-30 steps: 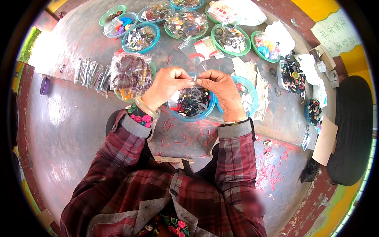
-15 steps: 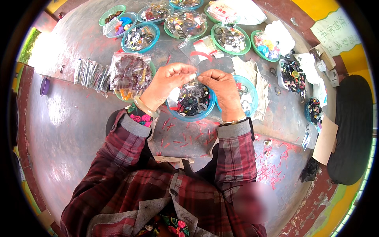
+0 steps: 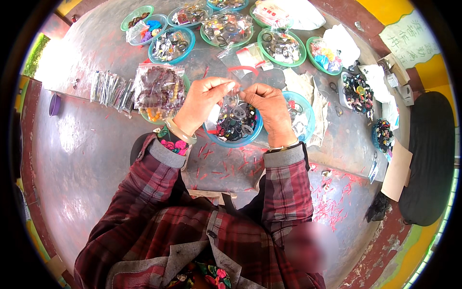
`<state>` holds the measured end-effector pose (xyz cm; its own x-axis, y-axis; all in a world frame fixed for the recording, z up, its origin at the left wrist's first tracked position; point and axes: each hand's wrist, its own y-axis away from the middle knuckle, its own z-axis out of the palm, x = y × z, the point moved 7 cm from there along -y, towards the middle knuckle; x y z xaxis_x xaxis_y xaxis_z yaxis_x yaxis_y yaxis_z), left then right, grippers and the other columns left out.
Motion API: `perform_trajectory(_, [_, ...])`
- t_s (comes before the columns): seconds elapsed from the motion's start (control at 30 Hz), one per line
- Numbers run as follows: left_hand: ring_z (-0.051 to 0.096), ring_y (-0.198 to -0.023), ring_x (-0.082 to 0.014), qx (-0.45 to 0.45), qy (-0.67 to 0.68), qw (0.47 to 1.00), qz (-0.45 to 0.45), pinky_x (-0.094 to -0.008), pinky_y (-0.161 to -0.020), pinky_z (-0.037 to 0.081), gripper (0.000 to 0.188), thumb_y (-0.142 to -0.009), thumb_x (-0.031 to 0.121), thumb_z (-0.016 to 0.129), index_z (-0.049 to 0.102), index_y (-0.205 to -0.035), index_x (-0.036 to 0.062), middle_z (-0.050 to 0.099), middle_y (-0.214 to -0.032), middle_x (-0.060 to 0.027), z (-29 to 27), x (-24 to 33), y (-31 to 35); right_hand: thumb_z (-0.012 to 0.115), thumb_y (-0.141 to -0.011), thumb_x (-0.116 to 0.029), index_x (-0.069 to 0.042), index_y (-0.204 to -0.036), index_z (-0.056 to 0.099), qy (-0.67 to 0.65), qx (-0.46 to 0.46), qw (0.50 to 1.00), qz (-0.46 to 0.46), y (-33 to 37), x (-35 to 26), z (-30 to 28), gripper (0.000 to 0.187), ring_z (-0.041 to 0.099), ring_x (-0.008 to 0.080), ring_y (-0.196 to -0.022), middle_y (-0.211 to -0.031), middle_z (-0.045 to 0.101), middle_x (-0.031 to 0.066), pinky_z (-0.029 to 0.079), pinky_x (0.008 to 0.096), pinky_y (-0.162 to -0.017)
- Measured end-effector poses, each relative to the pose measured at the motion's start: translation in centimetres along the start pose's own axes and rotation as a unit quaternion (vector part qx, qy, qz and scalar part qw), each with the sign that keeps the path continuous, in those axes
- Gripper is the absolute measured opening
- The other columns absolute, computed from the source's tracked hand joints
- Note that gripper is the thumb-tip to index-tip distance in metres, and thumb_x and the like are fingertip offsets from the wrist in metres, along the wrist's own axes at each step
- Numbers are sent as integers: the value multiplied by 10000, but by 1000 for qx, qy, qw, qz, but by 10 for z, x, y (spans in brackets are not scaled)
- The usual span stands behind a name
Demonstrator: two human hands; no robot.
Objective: The person sits on the floor and repeatedly picks small hair accessories from blue bowls, places them into clear plastic bags, and sets the filled bags aside. The person handles items one at a time, occasionally adjusting the bags and contents.
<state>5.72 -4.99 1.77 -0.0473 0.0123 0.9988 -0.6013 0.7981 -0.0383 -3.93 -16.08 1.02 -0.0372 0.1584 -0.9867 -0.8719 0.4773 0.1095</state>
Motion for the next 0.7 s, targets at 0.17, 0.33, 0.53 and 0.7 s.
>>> perform_trajectory(0.17, [524, -680, -36, 26, 19, 999, -37, -197, -575, 411, 230, -869, 209, 573, 658, -964, 17, 649, -815, -10, -5, -7, 0, 660, -777, -50, -8, -837, 646, 20, 66, 997, -28, 5, -16, -7, 74, 505, 49, -681, -758, 613, -7, 403, 189, -626])
perform_trajectory(0.33, [550, -703, -49, 43, -44, 998, -26, -206, -591, 424, 215, -847, 193, 600, 664, -927, 4, 657, -809, -23, -9, -14, -3, 645, -785, -25, -9, -862, 642, 78, 182, 954, -225, 21, -50, -29, 78, 513, 54, -694, -836, 618, 13, 416, 187, -648])
perform_trajectory(0.53, [601, -690, -156, 48, -200, 977, 49, -275, -619, 450, 153, -786, 138, 622, 659, -876, 20, 638, -766, -111, -1, 0, -1, 644, -727, 20, -28, -895, 638, 276, 115, 907, -297, 27, -63, 7, 175, 517, 75, -623, -915, 625, 61, 421, 204, -538])
perform_trajectory(0.7, [604, -728, -263, 37, -251, 956, 147, -314, -627, 458, 124, -760, 118, 627, 651, -834, 22, 617, -770, -133, 5, 10, 2, 661, -699, -3, -46, -946, 628, 300, 100, 920, -231, 19, -46, 8, 253, 534, 94, -567, -944, 621, 58, 421, 215, -507])
